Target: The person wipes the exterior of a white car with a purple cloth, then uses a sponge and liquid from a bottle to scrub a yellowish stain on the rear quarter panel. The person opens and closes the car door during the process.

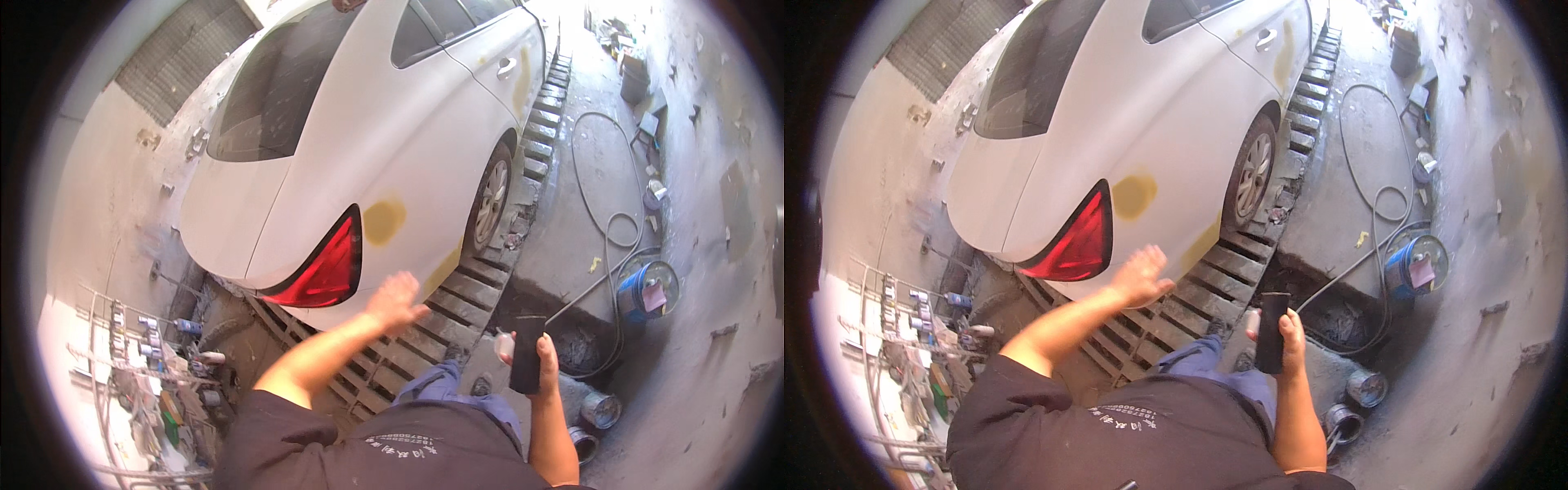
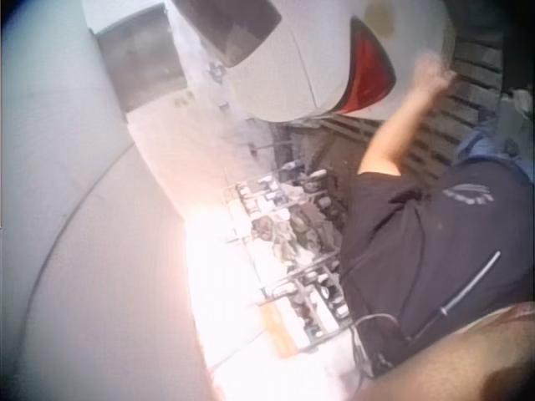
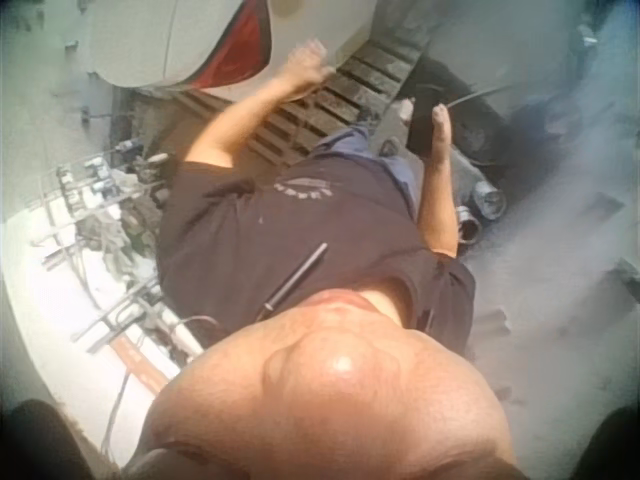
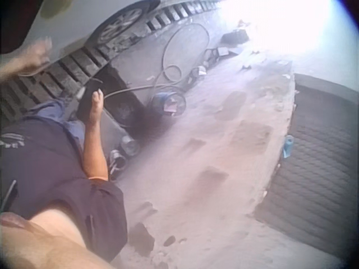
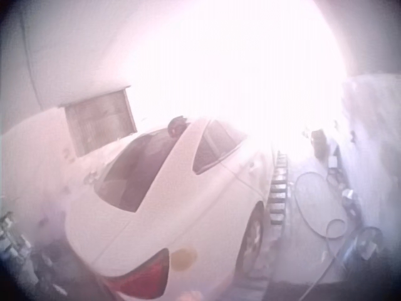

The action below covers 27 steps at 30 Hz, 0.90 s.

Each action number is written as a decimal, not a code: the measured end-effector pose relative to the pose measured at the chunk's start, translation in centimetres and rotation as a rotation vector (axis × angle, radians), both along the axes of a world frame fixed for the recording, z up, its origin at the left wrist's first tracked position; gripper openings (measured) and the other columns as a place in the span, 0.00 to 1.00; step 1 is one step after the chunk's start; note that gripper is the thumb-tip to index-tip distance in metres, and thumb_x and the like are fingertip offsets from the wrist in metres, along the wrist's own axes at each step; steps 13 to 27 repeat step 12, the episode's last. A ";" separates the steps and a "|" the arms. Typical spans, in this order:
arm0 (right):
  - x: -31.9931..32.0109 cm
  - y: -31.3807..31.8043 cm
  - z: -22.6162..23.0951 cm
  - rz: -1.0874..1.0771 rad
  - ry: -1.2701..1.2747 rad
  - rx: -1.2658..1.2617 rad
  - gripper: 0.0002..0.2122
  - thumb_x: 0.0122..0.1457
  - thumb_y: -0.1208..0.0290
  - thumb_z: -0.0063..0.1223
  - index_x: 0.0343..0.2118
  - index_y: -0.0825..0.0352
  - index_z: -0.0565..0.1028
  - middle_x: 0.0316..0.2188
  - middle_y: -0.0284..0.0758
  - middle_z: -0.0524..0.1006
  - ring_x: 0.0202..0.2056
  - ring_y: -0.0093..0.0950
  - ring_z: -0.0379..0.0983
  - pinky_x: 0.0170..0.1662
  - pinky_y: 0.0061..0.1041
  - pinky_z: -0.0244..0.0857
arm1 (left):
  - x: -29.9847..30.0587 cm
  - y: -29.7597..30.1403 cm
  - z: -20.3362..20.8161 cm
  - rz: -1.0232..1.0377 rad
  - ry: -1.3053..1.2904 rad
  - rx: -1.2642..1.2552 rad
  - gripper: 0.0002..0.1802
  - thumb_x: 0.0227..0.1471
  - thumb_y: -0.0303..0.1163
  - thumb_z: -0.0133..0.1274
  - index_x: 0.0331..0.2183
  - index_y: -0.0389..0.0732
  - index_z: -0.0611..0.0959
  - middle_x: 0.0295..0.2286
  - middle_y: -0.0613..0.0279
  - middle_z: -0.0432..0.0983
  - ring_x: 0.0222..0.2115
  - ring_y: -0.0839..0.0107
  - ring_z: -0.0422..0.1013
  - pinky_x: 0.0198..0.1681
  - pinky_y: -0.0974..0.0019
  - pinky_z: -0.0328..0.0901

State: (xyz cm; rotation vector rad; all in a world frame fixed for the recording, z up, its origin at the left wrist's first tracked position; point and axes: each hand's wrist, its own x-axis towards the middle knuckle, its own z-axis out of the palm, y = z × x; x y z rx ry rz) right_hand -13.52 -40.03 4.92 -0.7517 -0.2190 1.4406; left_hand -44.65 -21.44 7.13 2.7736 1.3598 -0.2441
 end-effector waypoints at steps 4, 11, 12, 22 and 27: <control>2.0 -3.7 -5.8 -0.123 -0.108 -0.225 0.25 0.60 0.57 0.61 0.54 0.66 0.67 0.35 0.33 0.74 0.31 0.24 0.75 0.33 0.33 0.81 | -5.4 11.8 4.7 -0.088 0.551 0.339 0.52 0.58 0.65 0.42 0.68 0.35 0.53 0.69 0.47 0.40 0.71 0.53 0.34 0.71 0.48 0.31; 1.6 -9.2 -9.2 -0.409 -0.245 -0.462 0.20 0.64 0.49 0.52 0.42 0.65 0.71 0.27 0.34 0.75 0.24 0.27 0.75 0.27 0.27 0.76 | -0.9 18.5 5.8 -0.130 0.855 0.427 0.52 0.59 0.66 0.38 0.69 0.38 0.47 0.70 0.51 0.31 0.71 0.49 0.25 0.71 0.47 0.24; 1.3 -9.9 -9.1 -0.407 -0.170 -0.392 0.21 0.63 0.49 0.53 0.43 0.66 0.71 0.27 0.34 0.76 0.25 0.27 0.77 0.27 0.27 0.76 | -0.4 19.3 4.9 -0.148 0.851 0.442 0.54 0.58 0.68 0.39 0.69 0.39 0.48 0.71 0.51 0.30 0.71 0.49 0.24 0.71 0.46 0.24; 1.3 -9.9 -9.1 -0.407 -0.170 -0.392 0.21 0.63 0.49 0.53 0.43 0.66 0.71 0.27 0.34 0.76 0.25 0.27 0.77 0.27 0.27 0.76 | -0.4 19.3 4.9 -0.148 0.851 0.442 0.54 0.58 0.68 0.39 0.69 0.39 0.48 0.71 0.51 0.30 0.71 0.49 0.24 0.71 0.46 0.24; 1.3 -9.9 -9.1 -0.407 -0.170 -0.392 0.21 0.63 0.49 0.53 0.43 0.66 0.71 0.27 0.34 0.76 0.25 0.27 0.77 0.27 0.27 0.76 | -0.4 19.3 4.9 -0.148 0.851 0.442 0.54 0.58 0.68 0.39 0.69 0.39 0.48 0.71 0.51 0.30 0.71 0.49 0.24 0.71 0.46 0.24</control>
